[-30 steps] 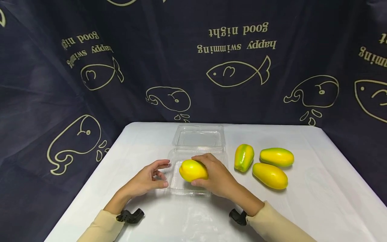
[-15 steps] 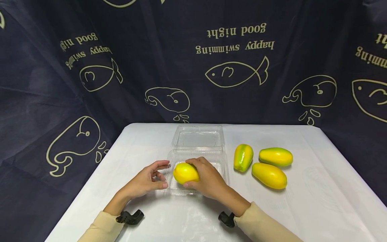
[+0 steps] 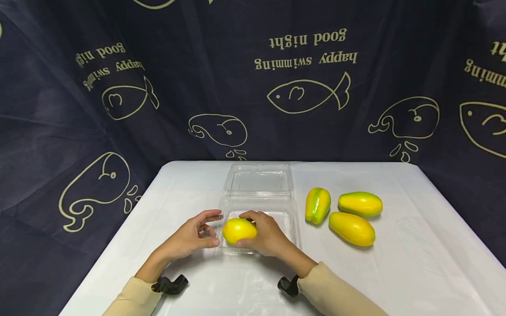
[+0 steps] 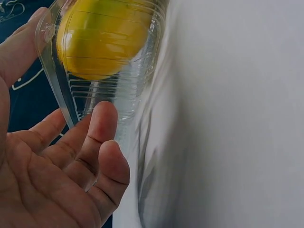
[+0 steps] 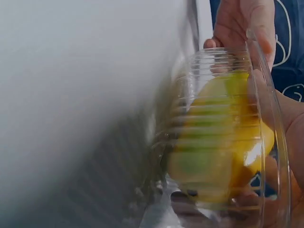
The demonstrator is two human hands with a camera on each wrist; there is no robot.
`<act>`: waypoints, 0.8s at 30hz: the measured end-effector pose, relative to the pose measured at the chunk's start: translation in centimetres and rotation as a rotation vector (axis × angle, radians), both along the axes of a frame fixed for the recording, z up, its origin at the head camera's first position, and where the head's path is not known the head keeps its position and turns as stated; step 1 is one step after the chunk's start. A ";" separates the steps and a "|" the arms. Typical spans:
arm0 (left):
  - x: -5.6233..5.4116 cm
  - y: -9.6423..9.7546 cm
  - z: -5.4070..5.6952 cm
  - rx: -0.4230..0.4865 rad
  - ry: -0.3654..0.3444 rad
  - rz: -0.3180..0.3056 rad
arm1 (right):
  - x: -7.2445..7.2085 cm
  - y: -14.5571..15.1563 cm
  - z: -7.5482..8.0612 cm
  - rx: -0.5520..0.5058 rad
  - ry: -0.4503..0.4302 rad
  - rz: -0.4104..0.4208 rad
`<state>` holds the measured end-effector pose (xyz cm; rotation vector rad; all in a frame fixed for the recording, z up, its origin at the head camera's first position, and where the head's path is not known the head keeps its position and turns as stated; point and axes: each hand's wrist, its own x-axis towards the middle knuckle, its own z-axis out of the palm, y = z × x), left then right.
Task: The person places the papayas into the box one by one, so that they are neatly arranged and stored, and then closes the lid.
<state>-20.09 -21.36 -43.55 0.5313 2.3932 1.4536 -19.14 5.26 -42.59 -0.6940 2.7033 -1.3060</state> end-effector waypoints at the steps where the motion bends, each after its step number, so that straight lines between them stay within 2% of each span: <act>1: 0.0 0.0 0.0 0.001 0.000 0.000 | -0.1 0.0 0.0 -0.011 -0.020 0.007; 7: 0.0 0.0 -0.1 -0.001 0.001 -0.005 | -0.3 -0.1 -0.2 -0.064 -0.154 0.032; 15: 0.0 0.0 0.0 0.003 0.000 -0.003 | -0.4 0.1 0.1 -0.139 -0.279 0.068; 19: 0.0 0.0 0.1 0.002 0.001 -0.001 | -0.5 0.1 0.3 -0.151 -0.303 0.086; 24: 0.1 0.0 0.1 0.002 -0.002 0.003 | -0.5 0.0 0.4 -0.153 -0.292 0.096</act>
